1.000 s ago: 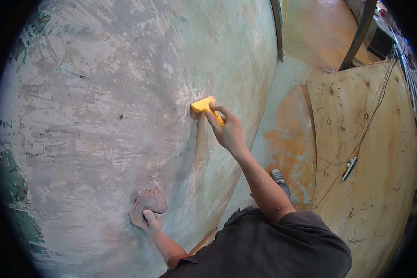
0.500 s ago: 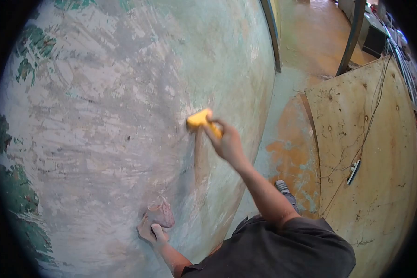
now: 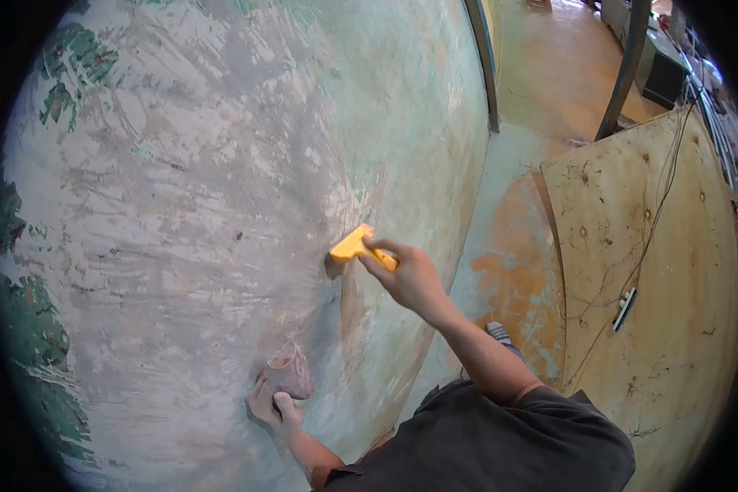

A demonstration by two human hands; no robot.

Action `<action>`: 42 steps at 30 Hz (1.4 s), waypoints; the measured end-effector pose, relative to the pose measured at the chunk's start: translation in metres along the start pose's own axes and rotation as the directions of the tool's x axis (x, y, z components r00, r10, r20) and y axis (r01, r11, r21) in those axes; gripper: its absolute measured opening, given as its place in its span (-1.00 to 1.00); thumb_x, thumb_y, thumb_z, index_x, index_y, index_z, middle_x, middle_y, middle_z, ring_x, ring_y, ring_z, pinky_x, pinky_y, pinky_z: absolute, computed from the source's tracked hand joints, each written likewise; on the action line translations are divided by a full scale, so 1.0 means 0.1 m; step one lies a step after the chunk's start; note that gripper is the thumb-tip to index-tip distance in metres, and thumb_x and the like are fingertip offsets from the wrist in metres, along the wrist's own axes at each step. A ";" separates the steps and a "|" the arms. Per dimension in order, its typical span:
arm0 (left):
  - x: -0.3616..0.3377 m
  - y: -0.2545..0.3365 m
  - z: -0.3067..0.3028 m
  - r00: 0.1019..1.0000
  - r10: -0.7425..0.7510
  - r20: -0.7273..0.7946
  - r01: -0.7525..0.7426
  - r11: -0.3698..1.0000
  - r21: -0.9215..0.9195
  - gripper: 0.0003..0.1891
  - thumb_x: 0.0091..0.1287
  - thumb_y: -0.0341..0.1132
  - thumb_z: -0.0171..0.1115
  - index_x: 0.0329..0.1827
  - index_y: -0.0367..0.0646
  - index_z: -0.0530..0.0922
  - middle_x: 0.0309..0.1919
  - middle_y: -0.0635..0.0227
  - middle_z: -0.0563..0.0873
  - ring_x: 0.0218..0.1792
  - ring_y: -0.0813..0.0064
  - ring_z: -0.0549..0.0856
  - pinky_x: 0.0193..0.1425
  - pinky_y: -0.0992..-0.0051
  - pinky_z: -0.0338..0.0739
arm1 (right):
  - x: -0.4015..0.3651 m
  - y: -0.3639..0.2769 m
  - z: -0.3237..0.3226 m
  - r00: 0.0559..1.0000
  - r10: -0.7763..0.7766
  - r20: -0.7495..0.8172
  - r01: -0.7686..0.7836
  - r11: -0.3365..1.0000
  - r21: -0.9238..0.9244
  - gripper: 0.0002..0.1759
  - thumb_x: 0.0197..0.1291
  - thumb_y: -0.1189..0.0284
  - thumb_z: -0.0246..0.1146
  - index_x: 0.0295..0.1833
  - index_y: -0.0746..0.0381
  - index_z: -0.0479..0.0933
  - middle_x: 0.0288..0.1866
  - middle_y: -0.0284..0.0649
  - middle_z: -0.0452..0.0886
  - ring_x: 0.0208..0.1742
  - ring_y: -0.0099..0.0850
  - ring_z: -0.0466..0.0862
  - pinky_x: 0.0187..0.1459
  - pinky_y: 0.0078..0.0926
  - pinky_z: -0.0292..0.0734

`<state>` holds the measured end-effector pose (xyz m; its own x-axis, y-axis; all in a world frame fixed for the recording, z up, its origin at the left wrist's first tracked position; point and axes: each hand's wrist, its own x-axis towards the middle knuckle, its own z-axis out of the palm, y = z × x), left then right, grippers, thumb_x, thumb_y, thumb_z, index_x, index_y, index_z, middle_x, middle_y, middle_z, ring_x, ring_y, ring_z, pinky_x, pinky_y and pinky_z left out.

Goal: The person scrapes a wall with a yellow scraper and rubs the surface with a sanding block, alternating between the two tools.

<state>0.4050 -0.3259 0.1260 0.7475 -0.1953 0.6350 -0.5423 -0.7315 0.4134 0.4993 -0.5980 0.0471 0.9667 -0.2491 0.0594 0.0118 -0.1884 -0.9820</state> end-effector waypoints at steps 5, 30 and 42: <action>-0.04 -0.07 -0.01 0.992 0.122 -0.039 -0.114 0.981 0.155 -0.45 0.47 0.03 -0.01 -0.28 -0.39 0.62 -0.47 0.06 0.67 -0.58 0.12 0.64 -0.54 0.32 0.40 | -0.07 0.13 0.09 0.998 -0.046 -0.033 0.046 0.999 0.012 -0.59 0.26 0.17 0.34 0.10 0.19 0.63 -0.18 0.03 0.71 -0.19 -0.13 0.75 -0.16 -0.34 0.58; -0.01 0.08 0.04 0.998 0.047 -0.052 -0.051 0.996 -0.075 -0.41 0.44 0.07 0.02 -0.29 -0.44 0.61 -0.53 0.10 0.61 -0.58 0.25 0.58 -0.51 0.36 0.29 | 0.41 0.19 -0.03 0.989 0.043 -0.145 -0.026 0.993 0.114 -0.56 0.27 0.16 0.36 0.17 0.18 0.62 -0.57 -0.19 0.52 -0.55 -0.63 0.44 -0.47 -0.46 0.37; -0.11 -0.01 0.01 1.000 -0.018 -0.005 0.018 1.000 0.012 -0.47 0.46 0.02 0.01 -0.24 -0.40 0.61 -0.53 0.16 0.59 -0.50 0.28 0.57 -0.45 0.36 0.30 | -0.32 0.17 0.29 1.000 -0.029 0.011 0.030 0.995 -0.095 -0.59 0.27 0.11 0.31 0.17 0.00 0.59 -0.29 0.03 0.70 -0.30 0.00 0.71 -0.30 -0.20 0.58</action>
<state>0.3976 -0.3234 0.1177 0.7552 -0.1784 0.6308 -0.5240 -0.7424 0.4174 0.4760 -0.5657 0.0234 0.9688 -0.2326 0.0860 0.0166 -0.2851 -0.9583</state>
